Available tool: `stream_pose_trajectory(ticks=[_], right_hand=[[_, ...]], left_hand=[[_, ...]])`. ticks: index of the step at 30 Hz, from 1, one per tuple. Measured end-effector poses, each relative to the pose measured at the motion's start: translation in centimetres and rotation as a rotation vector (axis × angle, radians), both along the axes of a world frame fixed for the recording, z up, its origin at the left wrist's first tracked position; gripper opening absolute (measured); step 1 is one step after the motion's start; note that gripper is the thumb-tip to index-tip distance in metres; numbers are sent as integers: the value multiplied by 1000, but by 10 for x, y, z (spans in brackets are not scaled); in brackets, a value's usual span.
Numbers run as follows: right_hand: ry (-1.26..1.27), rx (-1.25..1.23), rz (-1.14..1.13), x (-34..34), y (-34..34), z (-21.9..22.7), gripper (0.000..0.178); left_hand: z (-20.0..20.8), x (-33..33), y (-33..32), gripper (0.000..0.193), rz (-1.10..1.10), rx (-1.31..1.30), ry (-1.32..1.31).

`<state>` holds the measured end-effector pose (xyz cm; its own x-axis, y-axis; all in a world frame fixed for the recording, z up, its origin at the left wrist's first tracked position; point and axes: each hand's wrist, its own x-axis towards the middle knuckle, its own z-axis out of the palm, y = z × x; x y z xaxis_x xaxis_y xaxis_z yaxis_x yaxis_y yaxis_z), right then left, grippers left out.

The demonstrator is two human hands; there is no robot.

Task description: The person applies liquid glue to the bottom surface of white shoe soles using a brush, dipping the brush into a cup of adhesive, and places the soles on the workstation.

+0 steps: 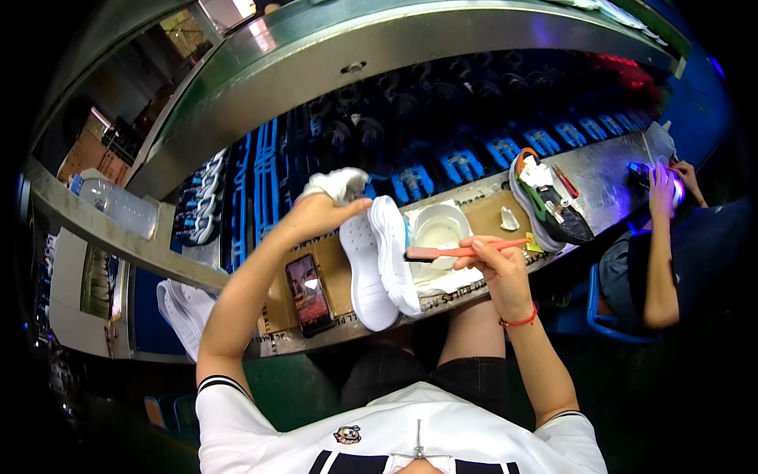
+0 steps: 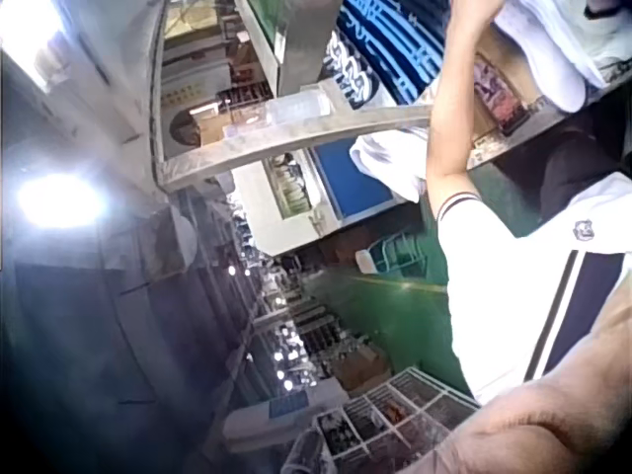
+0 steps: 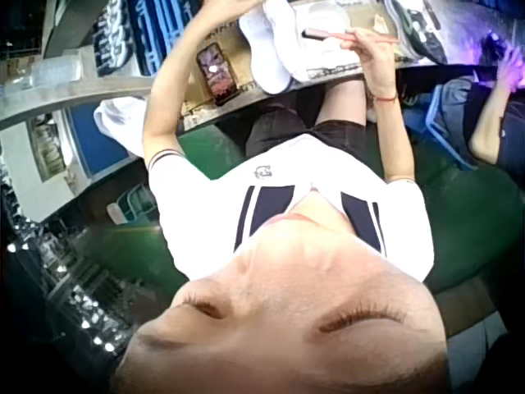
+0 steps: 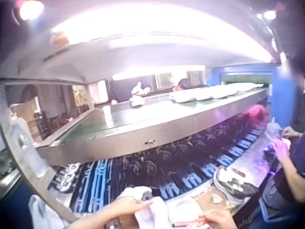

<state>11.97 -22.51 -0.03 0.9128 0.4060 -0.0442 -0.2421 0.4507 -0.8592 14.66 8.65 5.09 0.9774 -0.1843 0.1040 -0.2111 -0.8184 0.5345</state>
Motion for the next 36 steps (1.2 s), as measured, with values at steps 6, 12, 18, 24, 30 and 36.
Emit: stream_pose_trajectory(ticks=[6, 12, 18, 24, 30, 36], right_hand=[[112, -26, -90, -20, -4, -29, 24], [140, -77, -98, -25, -5, -32, 25], [155, -84, -116, -22, -22, -37, 24], [127, -76, -133, -5, -31, -43, 23], [-71, -280, -131, 19, -11, -23, 25], [-476, -627, -68, 58, 13, -17, 23]], left_hand=[[-38, -2, -7, 69, 283, 79, 160], [-59, 71, -36, 41, 211, 487, 416], [-3, 68, 10, 36, 25, 285, 782], [85, -25, 80, 35, 361, -431, 663], [25, -144, 91, 61, 626, -1378, 244], [-75, -215, 2, 70, 511, -1600, 311]])
